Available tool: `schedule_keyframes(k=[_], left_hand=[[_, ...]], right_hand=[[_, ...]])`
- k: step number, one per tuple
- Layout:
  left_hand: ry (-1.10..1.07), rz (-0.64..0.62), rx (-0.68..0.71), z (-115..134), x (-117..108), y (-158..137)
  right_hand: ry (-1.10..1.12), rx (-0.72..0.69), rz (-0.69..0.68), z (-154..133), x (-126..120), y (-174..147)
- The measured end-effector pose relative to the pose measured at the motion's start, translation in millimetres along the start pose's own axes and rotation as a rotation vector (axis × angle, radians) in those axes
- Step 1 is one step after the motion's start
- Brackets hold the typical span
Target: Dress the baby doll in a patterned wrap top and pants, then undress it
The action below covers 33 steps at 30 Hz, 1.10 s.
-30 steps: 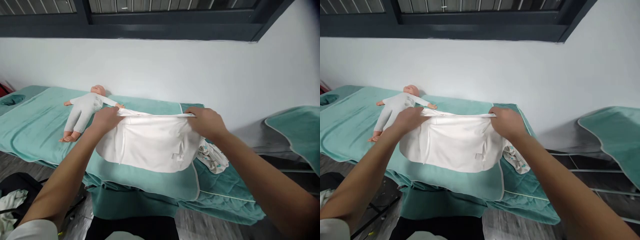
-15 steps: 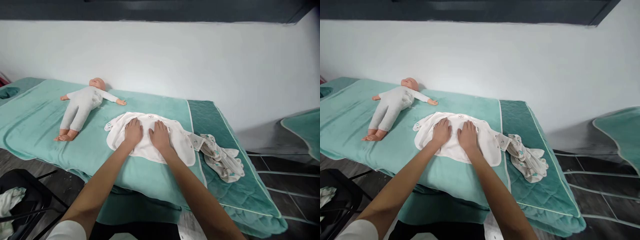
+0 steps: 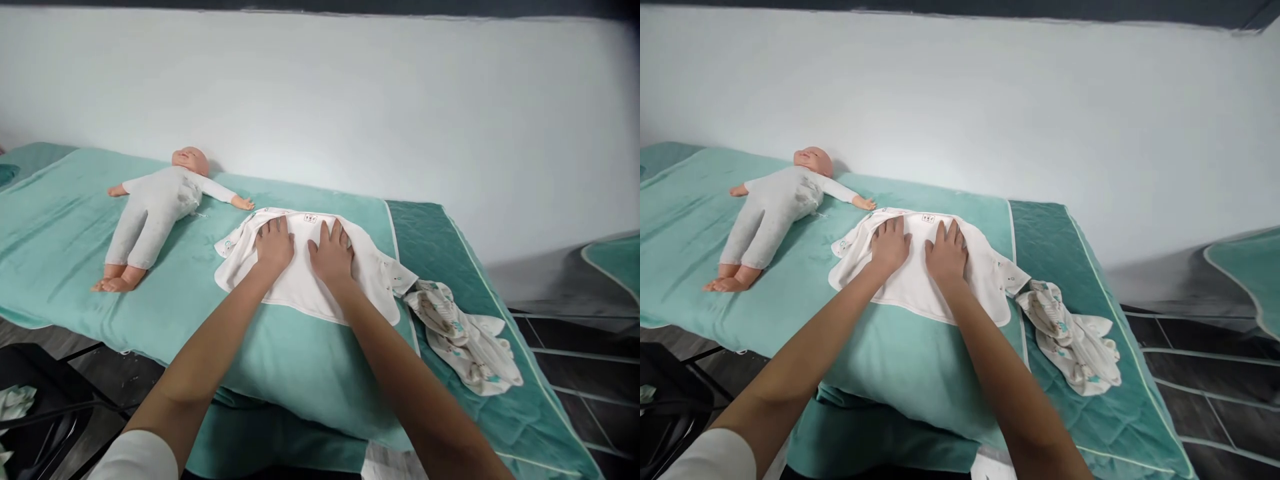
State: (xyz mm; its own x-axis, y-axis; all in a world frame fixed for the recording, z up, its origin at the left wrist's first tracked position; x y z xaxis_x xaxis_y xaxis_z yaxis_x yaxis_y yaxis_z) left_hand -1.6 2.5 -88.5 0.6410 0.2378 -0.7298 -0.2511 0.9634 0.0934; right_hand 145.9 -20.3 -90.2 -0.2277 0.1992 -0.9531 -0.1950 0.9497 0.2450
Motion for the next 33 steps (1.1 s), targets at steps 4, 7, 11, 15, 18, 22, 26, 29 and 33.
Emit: schedule_keyframes(k=[4, 7, 11, 15, 18, 22, 26, 29, 33], left_hand=[[0.041, -0.008, -0.002, -2.7, 12.5, 23.2], [0.152, -0.025, -0.008, -5.9, 19.6, 30.1], [0.395, -0.016, -0.035, -6.8, 20.8, 29.3], [0.473, 0.009, -0.019, -4.0, 17.4, 26.8], [0.466, 0.005, -0.027, -4.0, 17.6, 27.5], [0.467, -0.026, -0.040, -5.0, 19.7, 29.0], [0.453, -0.040, -0.047, -7.0, 18.3, 23.9], [0.472, -0.025, -0.026, -9.9, 14.7, 13.4], [0.513, -0.036, -0.001, -13.3, 8.0, -5.3]], right_hand=[[0.016, -0.001, -0.032, 13.9, 10.8, 24.3], [0.045, -0.010, -0.076, 21.3, 21.3, 34.1], [0.051, -0.034, -0.098, 26.5, 27.9, 38.5], [0.065, -0.059, -0.073, 30.2, 31.1, 40.7], [0.063, -0.069, -0.058, 31.4, 34.3, 42.4], [0.056, -0.065, -0.086, 28.7, 35.9, 43.9], [0.055, -0.053, -0.132, 23.0, 33.1, 39.4], [0.046, -0.075, -0.136, 18.2, 30.1, 29.9], [0.037, -0.109, -0.132, 13.5, 28.2, 13.5]])
Point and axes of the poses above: each hand's wrist, its own y-axis towards the middle knuckle, its own x-axis out of the palm, z = x × y, the point moved 3 cm from there along y, towards the middle knuckle, and after that the axes turned 14 degrees about -x, right-handed, at the moved point
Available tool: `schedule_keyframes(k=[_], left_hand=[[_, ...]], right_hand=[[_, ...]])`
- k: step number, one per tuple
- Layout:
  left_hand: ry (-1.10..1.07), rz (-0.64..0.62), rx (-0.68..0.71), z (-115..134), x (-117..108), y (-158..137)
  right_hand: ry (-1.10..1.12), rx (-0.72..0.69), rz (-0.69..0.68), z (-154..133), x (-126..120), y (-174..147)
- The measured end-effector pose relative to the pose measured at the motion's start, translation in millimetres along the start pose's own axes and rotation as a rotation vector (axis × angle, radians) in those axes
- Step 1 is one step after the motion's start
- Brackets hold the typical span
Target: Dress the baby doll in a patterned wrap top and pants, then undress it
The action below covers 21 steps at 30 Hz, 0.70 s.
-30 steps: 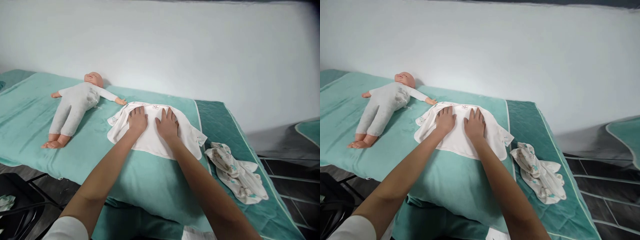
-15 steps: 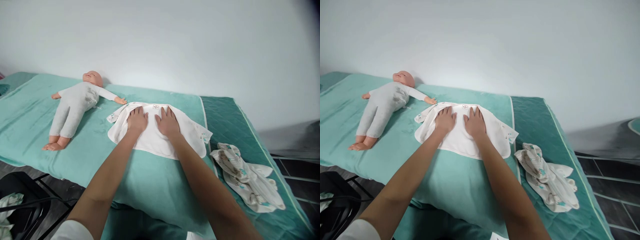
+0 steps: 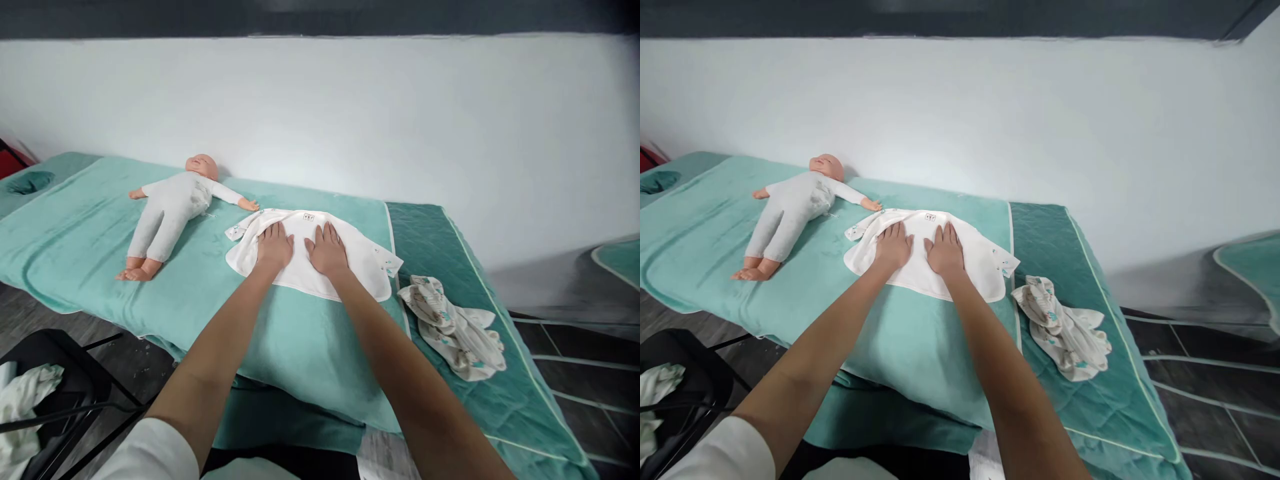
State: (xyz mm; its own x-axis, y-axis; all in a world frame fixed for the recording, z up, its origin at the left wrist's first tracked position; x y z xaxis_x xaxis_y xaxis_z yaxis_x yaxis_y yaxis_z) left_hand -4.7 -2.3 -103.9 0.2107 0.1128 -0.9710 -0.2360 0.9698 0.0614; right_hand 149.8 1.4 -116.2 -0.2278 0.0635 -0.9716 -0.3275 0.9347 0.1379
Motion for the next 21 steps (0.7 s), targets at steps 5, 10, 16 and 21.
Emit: schedule_keyframes(k=[5, 10, 16, 21], left_hand=[[0.020, 0.007, 0.002, -6.4, -4.9, -19.3], [-0.004, 0.060, 0.029, -14.4, -2.3, -35.4], [-0.257, 0.241, 0.156, -39.0, -14.3, -64.1], [-0.477, 0.400, -0.110, -84.9, -29.2, -62.1]], right_hand=[[-0.041, -0.051, 0.024, -7.2, 1.2, -20.4], [-0.096, -0.095, 0.008, -18.9, -1.6, -45.3], [-0.137, -0.133, -0.006, -35.1, -3.9, -83.9], [-0.168, -0.229, 0.067, -49.2, -6.4, -121.3]])
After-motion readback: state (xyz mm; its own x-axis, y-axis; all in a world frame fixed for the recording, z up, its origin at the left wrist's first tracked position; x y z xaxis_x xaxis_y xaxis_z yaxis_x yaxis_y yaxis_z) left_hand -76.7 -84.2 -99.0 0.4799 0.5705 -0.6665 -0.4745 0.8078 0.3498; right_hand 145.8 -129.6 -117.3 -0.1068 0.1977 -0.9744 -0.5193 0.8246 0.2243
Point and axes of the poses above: each hand's wrist, its own y-axis towards the middle knuckle, its own x-axis out of the palm, z = x × y, the point moved 3 cm from there along y, towards the middle knuckle, and after that the axes turned 14 degrees about -x, right-handed, at the moved point
